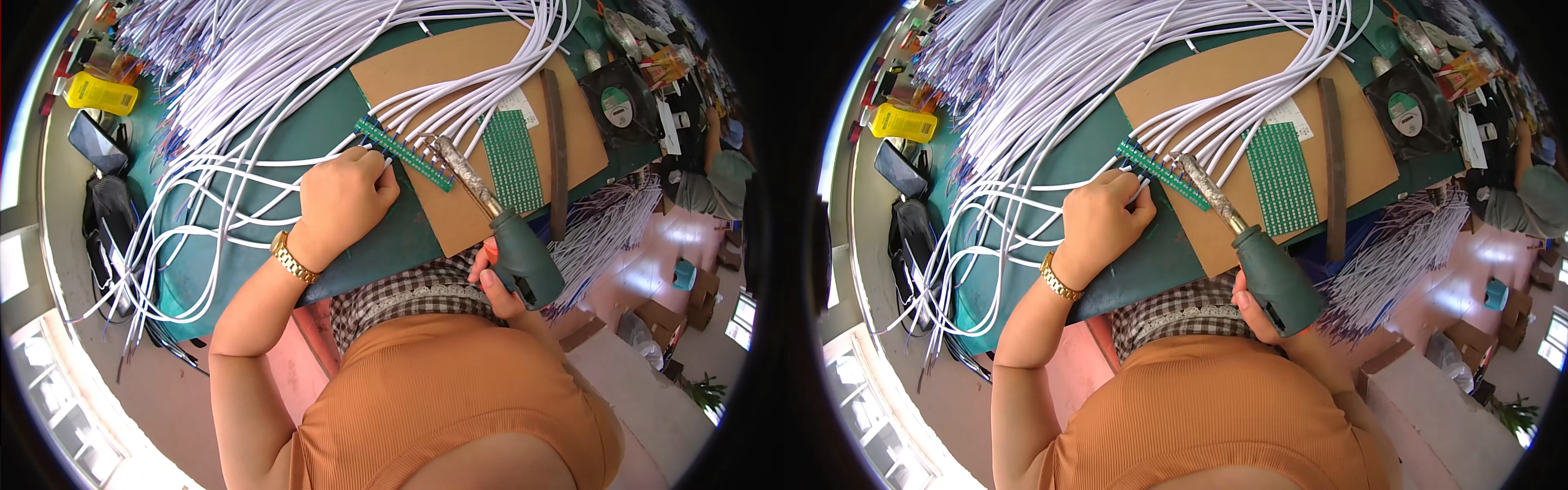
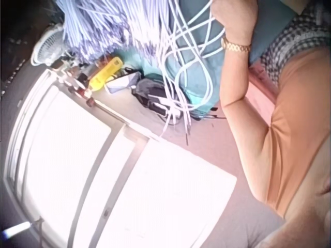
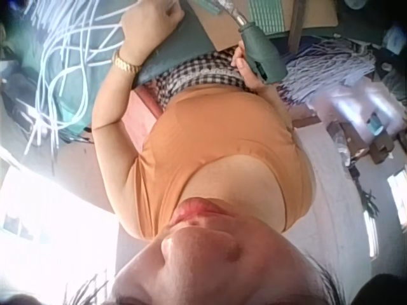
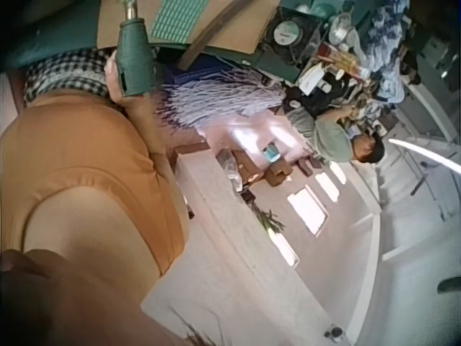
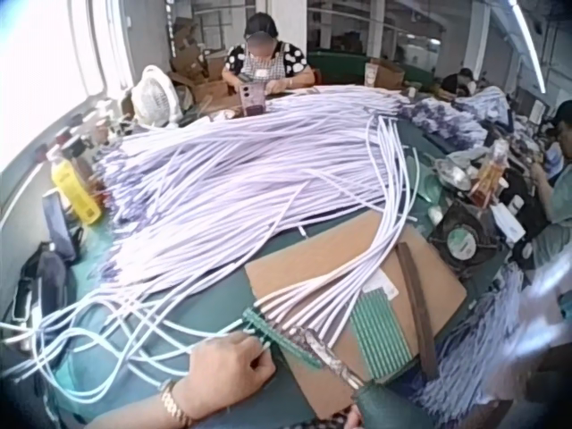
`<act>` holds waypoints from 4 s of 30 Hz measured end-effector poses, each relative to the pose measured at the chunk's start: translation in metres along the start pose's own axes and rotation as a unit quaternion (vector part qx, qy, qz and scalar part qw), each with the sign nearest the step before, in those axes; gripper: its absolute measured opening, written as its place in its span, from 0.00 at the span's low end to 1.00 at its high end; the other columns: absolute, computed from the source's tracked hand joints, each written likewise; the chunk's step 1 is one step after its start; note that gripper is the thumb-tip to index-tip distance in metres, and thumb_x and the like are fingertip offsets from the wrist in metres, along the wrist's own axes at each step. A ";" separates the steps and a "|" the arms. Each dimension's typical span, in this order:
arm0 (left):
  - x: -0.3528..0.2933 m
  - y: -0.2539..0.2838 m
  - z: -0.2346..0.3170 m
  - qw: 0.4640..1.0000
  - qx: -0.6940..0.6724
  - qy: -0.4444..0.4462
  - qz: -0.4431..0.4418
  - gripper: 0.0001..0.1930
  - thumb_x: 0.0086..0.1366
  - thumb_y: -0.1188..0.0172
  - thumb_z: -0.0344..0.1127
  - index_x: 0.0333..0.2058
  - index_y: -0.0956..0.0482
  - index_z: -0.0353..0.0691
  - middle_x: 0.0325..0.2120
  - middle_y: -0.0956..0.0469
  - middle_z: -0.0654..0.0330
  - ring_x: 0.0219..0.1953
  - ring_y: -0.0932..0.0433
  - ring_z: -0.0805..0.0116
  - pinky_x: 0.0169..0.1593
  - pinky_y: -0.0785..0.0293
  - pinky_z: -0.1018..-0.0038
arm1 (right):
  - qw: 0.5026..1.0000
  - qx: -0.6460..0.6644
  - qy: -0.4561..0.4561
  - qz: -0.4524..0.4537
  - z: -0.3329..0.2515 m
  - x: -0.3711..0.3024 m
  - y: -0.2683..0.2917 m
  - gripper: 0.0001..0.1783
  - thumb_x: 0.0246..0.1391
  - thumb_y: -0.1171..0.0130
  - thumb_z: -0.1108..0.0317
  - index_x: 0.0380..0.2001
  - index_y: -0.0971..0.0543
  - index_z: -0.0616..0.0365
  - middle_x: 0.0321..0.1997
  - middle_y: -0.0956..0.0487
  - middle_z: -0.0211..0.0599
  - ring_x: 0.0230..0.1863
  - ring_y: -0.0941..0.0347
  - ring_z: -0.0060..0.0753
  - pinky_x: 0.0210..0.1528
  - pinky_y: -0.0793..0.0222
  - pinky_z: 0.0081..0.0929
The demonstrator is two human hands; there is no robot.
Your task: The person positions wire ends onto circuit board strips by hand and solders them in place using a soldering gun.
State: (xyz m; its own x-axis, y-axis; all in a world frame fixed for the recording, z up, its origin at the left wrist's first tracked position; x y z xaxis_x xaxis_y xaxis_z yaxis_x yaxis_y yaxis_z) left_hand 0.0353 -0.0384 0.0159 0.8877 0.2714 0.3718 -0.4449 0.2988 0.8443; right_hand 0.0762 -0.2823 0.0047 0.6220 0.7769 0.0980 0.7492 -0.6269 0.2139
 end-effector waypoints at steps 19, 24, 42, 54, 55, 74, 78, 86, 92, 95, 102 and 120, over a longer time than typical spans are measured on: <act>0.001 -0.002 0.003 1.000 0.016 0.009 -0.005 0.11 0.48 0.38 0.31 0.14 0.31 0.40 0.14 0.31 0.59 0.15 0.30 0.58 0.18 0.34 0.67 | 0.990 0.034 -0.133 0.039 0.009 -0.010 -0.010 0.06 0.52 0.44 0.71 0.33 0.28 0.59 0.25 0.27 0.31 0.26 0.28 0.21 0.29 0.31 0.22; 0.002 -0.003 0.002 1.000 0.010 0.001 0.001 0.10 0.49 0.40 0.32 0.14 0.31 0.40 0.14 0.30 0.60 0.14 0.29 0.59 0.17 0.33 0.67 | 0.991 -0.123 -0.044 -0.004 0.023 -0.016 -0.011 0.05 0.53 0.45 0.70 0.32 0.28 0.59 0.24 0.27 0.32 0.26 0.28 0.22 0.29 0.32 0.23; 0.000 -0.005 0.005 0.999 0.025 0.014 -0.013 0.09 0.48 0.39 0.31 0.15 0.31 0.40 0.15 0.30 0.60 0.14 0.29 0.60 0.17 0.34 0.67 | 0.962 -0.248 0.115 0.011 0.002 0.003 -0.012 0.09 0.44 0.40 0.73 0.32 0.22 0.60 0.28 0.24 0.37 0.27 0.26 0.36 0.30 0.30 0.28; -0.001 -0.005 0.002 1.000 0.012 0.020 0.000 0.11 0.49 0.40 0.32 0.15 0.32 0.40 0.14 0.31 0.59 0.13 0.30 0.58 0.17 0.34 0.66 | 0.984 -0.167 -0.061 0.002 0.037 -0.027 -0.008 0.07 0.47 0.42 0.74 0.32 0.24 0.60 0.27 0.26 0.33 0.26 0.28 0.30 0.30 0.32 0.25; -0.001 -0.005 0.002 1.000 0.012 0.022 0.001 0.11 0.49 0.40 0.32 0.15 0.32 0.40 0.14 0.31 0.59 0.13 0.30 0.58 0.17 0.34 0.66 | 0.972 -0.095 -0.215 -0.014 0.047 -0.035 -0.007 0.06 0.49 0.43 0.74 0.33 0.25 0.60 0.26 0.27 0.33 0.26 0.28 0.27 0.30 0.32 0.24; 0.000 -0.005 -0.001 1.000 -0.015 0.015 0.003 0.10 0.48 0.41 0.31 0.15 0.32 0.40 0.13 0.31 0.59 0.13 0.30 0.58 0.17 0.34 0.66 | 0.992 -0.115 0.034 -0.046 0.010 -0.005 -0.011 0.17 0.54 0.49 0.77 0.47 0.34 0.63 0.28 0.29 0.36 0.27 0.30 0.24 0.31 0.31 0.23; -0.002 -0.004 0.002 1.000 -0.005 -0.001 0.000 0.10 0.49 0.40 0.31 0.15 0.31 0.40 0.13 0.32 0.59 0.13 0.30 0.59 0.17 0.34 0.66 | 0.990 0.068 -0.099 0.073 0.008 -0.006 -0.012 0.04 0.52 0.44 0.74 0.32 0.27 0.61 0.25 0.26 0.32 0.26 0.27 0.24 0.30 0.29 0.22; 0.042 0.037 -0.023 0.996 0.075 0.023 0.052 0.13 0.61 0.41 0.38 0.21 0.28 0.38 0.21 0.31 0.55 0.24 0.28 0.53 0.27 0.32 0.62 | 0.992 0.076 -0.027 0.093 0.018 -0.019 -0.008 0.18 0.56 0.50 0.78 0.51 0.35 0.63 0.29 0.28 0.38 0.27 0.29 0.24 0.29 0.32 0.23; 0.069 0.004 -0.078 0.985 0.168 0.040 0.005 0.08 0.58 0.39 0.35 0.27 0.26 0.37 0.29 0.27 0.53 0.34 0.28 0.54 0.35 0.31 0.60 | 0.985 0.121 -0.077 0.100 0.004 -0.009 -0.004 0.11 0.52 0.46 0.78 0.40 0.29 0.63 0.27 0.27 0.30 0.27 0.28 0.20 0.30 0.28 0.20; 0.070 0.011 -0.076 0.986 0.163 0.032 0.031 0.07 0.58 0.40 0.31 0.30 0.28 0.34 0.30 0.28 0.51 0.35 0.27 0.54 0.34 0.30 0.62 | 0.999 0.042 -0.022 0.026 0.008 -0.010 0.002 0.19 0.57 0.48 0.74 0.52 0.34 0.63 0.32 0.27 0.38 0.29 0.28 0.25 0.31 0.29 0.26; 0.038 0.024 -0.011 0.965 -0.234 0.090 -0.080 0.07 0.57 0.38 0.30 0.27 0.26 0.34 0.18 0.25 0.52 0.18 0.27 0.58 0.24 0.32 0.68 | 1.000 0.012 0.003 0.029 0.010 -0.020 0.004 0.19 0.56 0.48 0.75 0.52 0.33 0.63 0.31 0.27 0.38 0.28 0.28 0.25 0.29 0.29 0.25; 0.001 0.001 0.002 0.997 -0.065 0.030 0.006 0.11 0.48 0.36 0.32 0.19 0.33 0.41 0.13 0.27 0.59 0.13 0.27 0.60 0.17 0.33 0.68 | 0.999 0.003 0.036 0.032 0.004 -0.009 -0.007 0.20 0.52 0.47 0.80 0.51 0.32 0.67 0.29 0.27 0.39 0.25 0.31 0.24 0.27 0.31 0.25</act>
State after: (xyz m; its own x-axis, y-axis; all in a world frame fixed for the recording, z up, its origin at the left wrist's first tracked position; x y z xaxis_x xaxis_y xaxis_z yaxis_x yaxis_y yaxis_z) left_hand 0.0364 -0.0397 0.0179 0.8755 0.3287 0.3543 -0.4703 0.4109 0.7810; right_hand 0.0663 -0.2849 -0.0012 0.6513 0.7370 0.1809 0.7095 -0.6759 0.1992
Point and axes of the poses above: each hand's wrist, its own x-axis towards the middle knuckle, its own y-axis out of the back of the hand, z = x × y, the point moved 3 cm from there along x, towards the middle knuckle
